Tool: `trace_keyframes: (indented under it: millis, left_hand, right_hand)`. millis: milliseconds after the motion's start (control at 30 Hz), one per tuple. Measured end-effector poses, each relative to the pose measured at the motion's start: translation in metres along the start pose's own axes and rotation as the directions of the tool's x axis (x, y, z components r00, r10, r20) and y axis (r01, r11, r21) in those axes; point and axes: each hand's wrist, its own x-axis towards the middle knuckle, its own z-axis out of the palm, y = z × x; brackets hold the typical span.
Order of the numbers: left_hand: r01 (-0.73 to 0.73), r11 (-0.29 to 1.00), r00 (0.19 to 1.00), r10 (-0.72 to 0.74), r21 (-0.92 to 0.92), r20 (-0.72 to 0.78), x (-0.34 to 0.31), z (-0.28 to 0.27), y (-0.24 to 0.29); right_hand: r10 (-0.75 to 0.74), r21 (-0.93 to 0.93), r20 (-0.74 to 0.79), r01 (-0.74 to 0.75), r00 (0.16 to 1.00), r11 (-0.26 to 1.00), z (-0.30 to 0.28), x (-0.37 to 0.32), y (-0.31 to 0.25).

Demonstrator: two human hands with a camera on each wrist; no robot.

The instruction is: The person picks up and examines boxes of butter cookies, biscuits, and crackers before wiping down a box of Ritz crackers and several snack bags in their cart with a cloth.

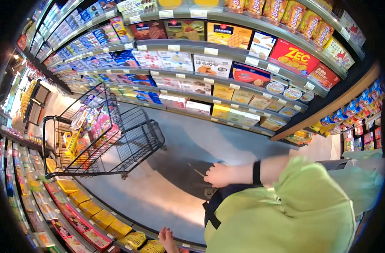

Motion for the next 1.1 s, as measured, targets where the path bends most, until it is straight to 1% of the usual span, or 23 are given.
trace_keyframes:
  millis: [33,100,167,200,300,367,400,467,500,533,567,600,667,700,733,800,833,900,933,1000,1033,1067,1100]
  left_hand:
    - [0.018,0.999,0.998,-0.016,0.029,-0.061,-0.014,0.009,0.018]
    - [0.051,0.998,0.996,-0.048,0.038,-0.078,-0.020,0.014,0.046]
    - [0.087,0.995,0.993,-0.082,0.050,-0.090,-0.012,0.015,0.072]
    - [0.065,0.995,0.996,-0.060,0.071,-0.072,-0.004,0.013,0.083]
    - [-0.015,0.997,0.999,0.018,0.072,-0.042,0.032,0.013,0.115]
    - [-0.101,0.994,0.994,0.102,0.044,-0.030,0.049,0.015,0.151]
    - [-0.096,0.994,0.994,0.099,0.055,-0.045,0.066,0.007,0.161]
    - [-0.206,0.978,0.978,0.207,0.031,-0.026,0.096,-0.008,0.184]
    - [-0.222,0.975,0.970,0.223,0.016,-0.096,0.112,-0.015,0.196]
    - [-0.235,0.972,0.966,0.237,0.027,-0.108,0.126,-0.019,0.206]
    - [-0.243,0.969,0.962,0.245,0.035,-0.117,0.136,-0.025,0.216]
    - [-0.255,0.967,0.952,0.253,0.009,-0.171,0.144,-0.030,0.227]
    - [-0.289,0.955,0.945,0.296,0.068,-0.143,0.174,-0.040,0.252]
    - [-0.262,0.962,0.945,0.272,0.076,-0.183,0.182,-0.041,0.272]
    - [-0.264,0.962,0.940,0.272,0.065,-0.206,0.195,-0.046,0.286]
    - [-0.290,0.953,0.916,0.303,0.086,-0.263,0.215,-0.052,0.304]
    - [-0.287,0.955,0.916,0.296,0.075,-0.270,0.223,-0.057,0.314]
    - [-0.286,0.956,0.928,0.293,0.066,-0.232,0.250,-0.065,0.337]
    - [-0.293,0.955,0.928,0.298,0.056,-0.225,0.267,-0.072,0.349]
    - [-0.349,0.930,0.923,0.362,0.113,-0.130,0.298,-0.092,0.374]
    - [-0.315,0.932,0.938,0.334,0.180,-0.092,0.312,-0.098,0.401]
    - [-0.327,0.928,0.937,0.344,0.180,-0.066,0.336,-0.108,0.419]
    - [-0.391,0.897,0.914,0.404,0.208,-0.026,0.358,-0.118,0.435]
  right_hand:
    - [-0.064,-0.005,0.082,0.064,0.995,0.998,-0.026,0.014,-0.005]
    - [-0.159,-0.037,0.151,0.167,0.976,0.985,-0.091,0.037,-0.018]
    - [-0.293,-0.100,0.062,0.298,0.954,0.949,-0.168,0.045,-0.031]
    - [-0.265,-0.246,-0.020,0.252,0.964,0.936,-0.153,0.087,-0.035]
    - [-0.307,-0.269,0.015,0.299,0.952,0.915,-0.142,0.152,-0.034]
    - [-0.387,-0.323,0.065,0.386,0.920,0.864,-0.153,0.207,-0.047]
    - [-0.443,-0.360,0.092,0.444,0.892,0.820,-0.169,0.235,-0.060]
    - [-0.553,-0.442,0.150,0.556,0.819,0.704,-0.203,0.295,-0.094]
    - [-0.593,-0.480,0.190,0.601,0.783,0.639,-0.220,0.319,-0.105]
    - [-0.620,-0.516,0.237,0.637,0.748,0.572,-0.238,0.340,-0.113]
    - [-0.605,-0.450,0.130,0.591,0.785,0.670,-0.294,0.304,-0.118]
    - [-0.589,-0.385,0.126,0.587,0.798,0.712,-0.310,0.316,-0.116]
    - [-0.543,-0.298,0.126,0.554,0.830,0.777,-0.335,0.339,-0.103]
    - [-0.538,-0.205,0.070,0.540,0.840,0.816,-0.335,0.362,-0.091]
    - [-0.553,-0.217,0.081,0.556,0.829,0.802,-0.342,0.381,-0.085]
    - [-0.488,-0.045,-0.078,0.486,0.870,0.873,-0.353,0.411,-0.077]
    - [-0.491,-0.051,-0.066,0.489,0.868,0.871,-0.353,0.427,-0.074]
    - [-0.387,0.042,-0.235,0.407,0.892,0.912,-0.354,0.460,-0.075]
    - [-0.380,0.032,-0.235,0.398,0.895,0.917,-0.360,0.477,-0.077]
    - [-0.256,0.185,-0.341,0.332,0.905,0.925,-0.366,0.505,-0.082]
    - [-0.185,0.264,-0.441,0.324,0.878,0.909,-0.364,0.525,-0.083]
    - [-0.161,0.265,-0.452,0.305,0.877,0.915,-0.367,0.545,-0.083]
    - [-0.001,0.452,-0.449,0.228,0.893,0.862,-0.380,0.561,-0.086]
